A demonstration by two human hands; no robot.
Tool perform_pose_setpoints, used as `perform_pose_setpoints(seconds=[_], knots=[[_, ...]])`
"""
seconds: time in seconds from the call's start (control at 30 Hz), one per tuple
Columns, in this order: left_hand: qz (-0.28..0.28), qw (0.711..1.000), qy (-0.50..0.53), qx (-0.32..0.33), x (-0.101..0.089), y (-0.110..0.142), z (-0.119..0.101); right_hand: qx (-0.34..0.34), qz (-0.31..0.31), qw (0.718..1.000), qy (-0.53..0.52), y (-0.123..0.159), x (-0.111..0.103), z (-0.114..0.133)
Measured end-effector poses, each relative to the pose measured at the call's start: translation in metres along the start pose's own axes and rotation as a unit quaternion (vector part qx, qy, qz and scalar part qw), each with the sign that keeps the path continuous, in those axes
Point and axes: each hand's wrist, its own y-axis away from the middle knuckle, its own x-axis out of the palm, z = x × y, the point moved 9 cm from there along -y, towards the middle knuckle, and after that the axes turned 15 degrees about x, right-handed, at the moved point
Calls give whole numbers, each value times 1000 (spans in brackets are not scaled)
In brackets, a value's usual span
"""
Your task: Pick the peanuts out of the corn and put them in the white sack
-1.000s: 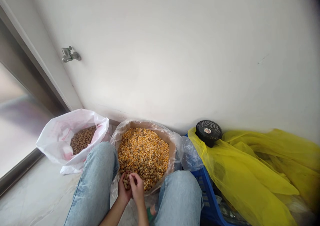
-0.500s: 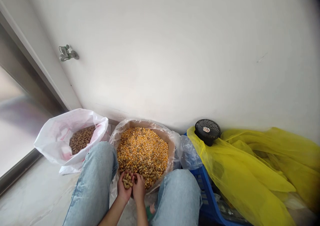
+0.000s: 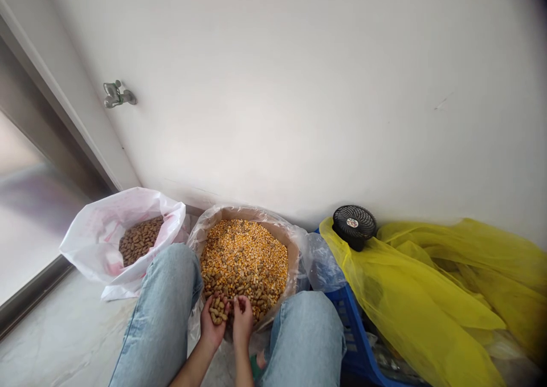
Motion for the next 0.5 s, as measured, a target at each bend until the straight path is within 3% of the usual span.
perform_pose_setpoints(seconds=[0.13, 0.3, 0.5], knots=[[-6, 1000, 3, 2, -1, -1, 1, 9, 49, 997, -52, 3, 2, 20], [-16, 1000, 5, 3, -1, 0, 0, -50, 219, 974, 31, 33, 33, 55], [-26, 1000, 12, 2, -1, 1, -1, -87, 254, 955, 126, 50, 42, 66]])
